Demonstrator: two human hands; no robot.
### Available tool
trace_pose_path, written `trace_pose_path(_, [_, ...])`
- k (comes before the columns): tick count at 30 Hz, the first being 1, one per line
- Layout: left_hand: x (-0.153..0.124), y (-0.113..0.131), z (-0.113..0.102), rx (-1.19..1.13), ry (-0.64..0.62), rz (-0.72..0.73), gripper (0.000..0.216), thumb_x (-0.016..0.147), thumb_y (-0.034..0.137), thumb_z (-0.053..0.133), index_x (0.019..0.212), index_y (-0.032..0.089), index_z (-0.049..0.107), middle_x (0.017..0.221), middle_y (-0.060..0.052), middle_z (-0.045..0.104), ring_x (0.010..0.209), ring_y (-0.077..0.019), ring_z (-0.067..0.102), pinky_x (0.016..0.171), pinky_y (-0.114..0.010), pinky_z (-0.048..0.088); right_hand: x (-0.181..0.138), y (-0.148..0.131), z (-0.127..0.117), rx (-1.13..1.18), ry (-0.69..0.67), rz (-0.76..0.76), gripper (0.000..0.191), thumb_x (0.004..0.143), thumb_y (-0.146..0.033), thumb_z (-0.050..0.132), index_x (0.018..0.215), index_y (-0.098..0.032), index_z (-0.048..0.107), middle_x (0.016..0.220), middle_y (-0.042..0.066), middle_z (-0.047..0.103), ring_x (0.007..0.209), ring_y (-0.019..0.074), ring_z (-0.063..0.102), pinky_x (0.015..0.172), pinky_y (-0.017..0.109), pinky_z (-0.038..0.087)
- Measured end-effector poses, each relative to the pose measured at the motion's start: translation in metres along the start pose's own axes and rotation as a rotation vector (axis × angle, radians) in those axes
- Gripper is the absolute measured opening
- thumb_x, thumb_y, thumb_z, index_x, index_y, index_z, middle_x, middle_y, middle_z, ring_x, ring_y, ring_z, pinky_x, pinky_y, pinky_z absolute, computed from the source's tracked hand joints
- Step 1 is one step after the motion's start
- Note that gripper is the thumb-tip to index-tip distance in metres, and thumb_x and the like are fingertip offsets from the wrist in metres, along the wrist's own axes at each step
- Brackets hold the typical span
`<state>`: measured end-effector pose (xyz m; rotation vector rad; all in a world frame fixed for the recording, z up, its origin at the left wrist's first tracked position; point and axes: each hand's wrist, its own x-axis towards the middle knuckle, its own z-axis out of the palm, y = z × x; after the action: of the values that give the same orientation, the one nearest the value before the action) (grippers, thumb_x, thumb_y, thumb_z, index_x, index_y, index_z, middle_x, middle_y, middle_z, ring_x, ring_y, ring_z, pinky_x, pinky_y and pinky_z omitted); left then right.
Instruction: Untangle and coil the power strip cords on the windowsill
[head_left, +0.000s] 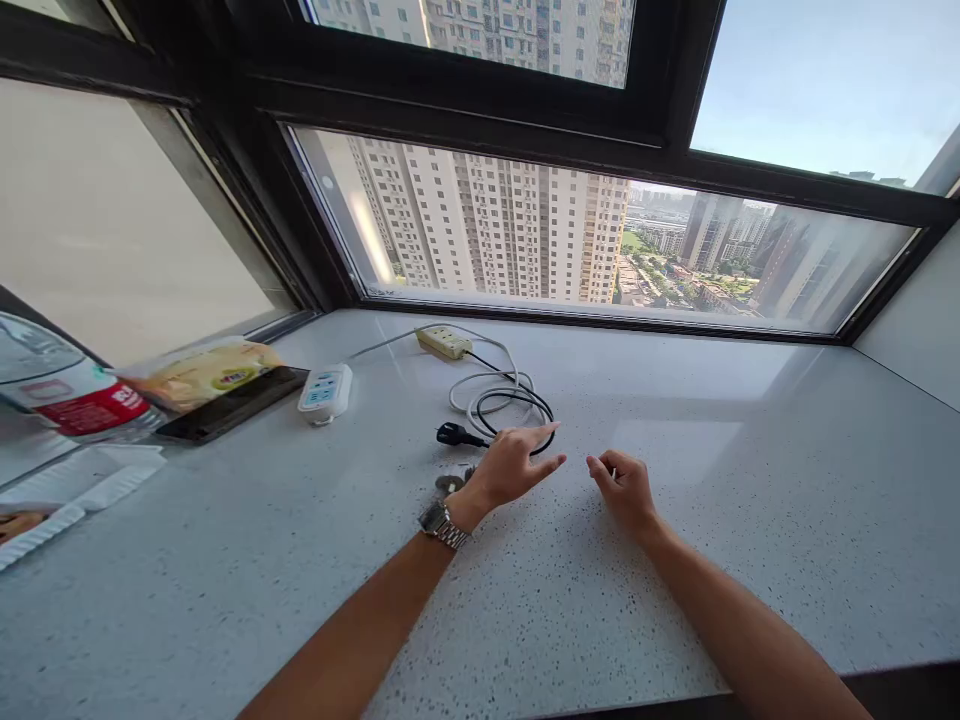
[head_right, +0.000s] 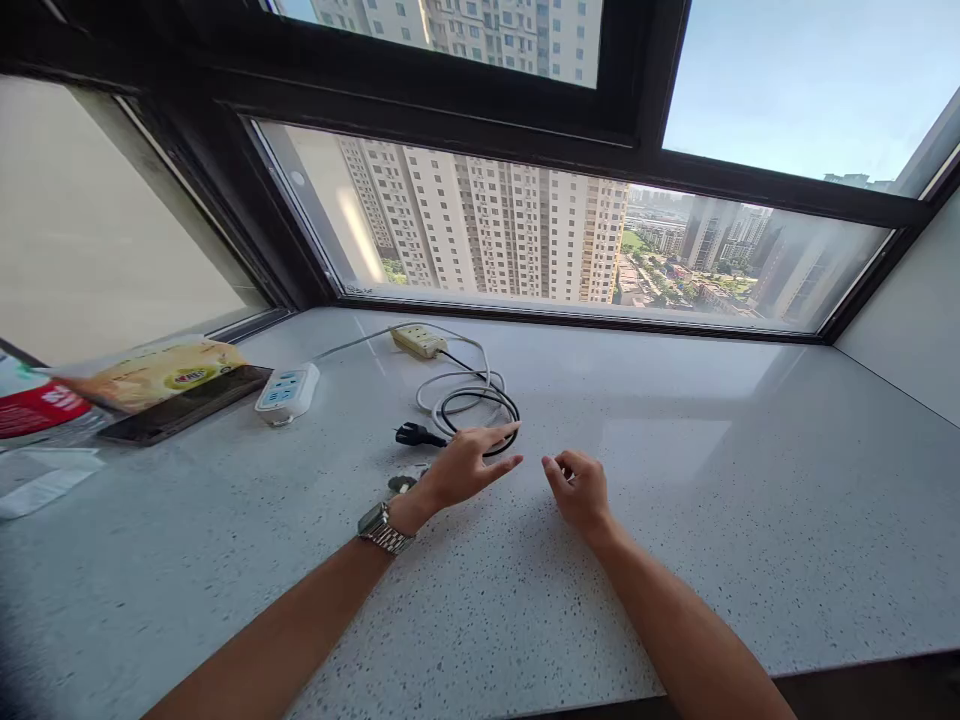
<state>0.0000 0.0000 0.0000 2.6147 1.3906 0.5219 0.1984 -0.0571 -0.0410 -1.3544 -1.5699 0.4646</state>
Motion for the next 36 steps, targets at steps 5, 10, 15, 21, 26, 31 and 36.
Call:
trace_pose_path(5, [-0.014,-0.020,-0.023,0.044,0.281,-0.245,0.047,0.086,0.046,0.043,0.115,0.017,0.064,0.113,-0.011,0.068,0.106,-0.0297,0.061,0.091,-0.041,0.043,0.002,0.005,-0.010,-0.066,0.072,-0.044,0.039,0.086,-0.044,0.049,0.056,-0.019,0.053,0.060,0.002,0.057,0.059,0.0145,0.049,0.058,0.026,0.037])
trace_pose_path(10, [-0.023,-0.046,-0.021,-0.140,0.063,-0.268,0.043,0.083,0.052,0.043,0.093,0.018,0.067,0.082,-0.006,0.070,0.071,-0.0197,0.063,0.063,-0.027,0.045,-0.003,-0.004,-0.007,-0.128,-0.062,-0.158,0.029,0.083,-0.041,0.059,0.103,-0.020,0.063,0.103,0.010,0.065,0.095,0.0237,0.058,0.076,0.033,0.047])
trace_pose_path(15, [-0.026,-0.010,-0.004,-0.492,-0.166,-0.102,0.046,0.084,0.055,0.046,0.097,0.015,0.064,0.064,-0.002,0.064,0.055,-0.0150,0.058,0.051,-0.023,0.041,-0.005,-0.015,-0.008,-0.348,-0.218,0.024,0.035,0.088,-0.048,0.056,0.107,-0.020,0.064,0.090,0.008,0.068,0.082,0.0221,0.062,0.064,0.029,0.044])
trace_pose_path(21, [-0.035,0.020,0.015,-0.848,-0.323,0.089,0.035,0.087,0.041,0.047,0.100,0.014,0.066,0.091,-0.009,0.072,0.069,-0.0154,0.067,0.057,-0.023,0.049,-0.001,-0.027,-0.021,-0.623,-0.333,0.269,0.046,0.087,-0.060,0.049,0.071,-0.020,0.066,0.072,0.006,0.068,0.068,0.0192,0.061,0.053,0.025,0.029])
trace_pose_path(26, [-0.030,0.007,0.012,-0.304,0.250,-0.060,0.025,0.085,0.031,0.047,0.092,0.019,0.068,0.089,-0.005,0.072,0.079,-0.0178,0.065,0.069,-0.027,0.050,-0.003,-0.037,-0.028,-0.623,-0.450,0.293,0.038,0.078,-0.058,0.061,0.071,-0.021,0.066,0.071,0.004,0.068,0.067,0.0181,0.060,0.053,0.024,0.028])
trace_pose_path(31, [-0.025,-0.010,0.006,-0.136,0.209,-0.081,0.022,0.082,0.033,0.056,0.094,0.019,0.068,0.097,-0.007,0.071,0.096,-0.0237,0.062,0.084,-0.036,0.050,-0.006,-0.038,-0.027,-0.566,-0.503,0.263,0.026,0.074,-0.041,0.064,0.059,-0.020,0.061,0.061,0.003,0.062,0.055,0.0159,0.052,0.048,0.025,0.025])
trace_pose_path(36, [-0.029,0.001,0.008,-0.139,0.129,0.083,0.025,0.084,0.035,0.058,0.103,0.021,0.066,0.105,-0.007,0.067,0.103,-0.0236,0.058,0.086,-0.036,0.051,-0.003,-0.024,-0.027,-0.332,-0.455,0.289,0.022,0.068,-0.030,0.065,0.053,-0.019,0.053,0.053,-0.001,0.054,0.049,0.0122,0.044,0.045,0.023,0.024])
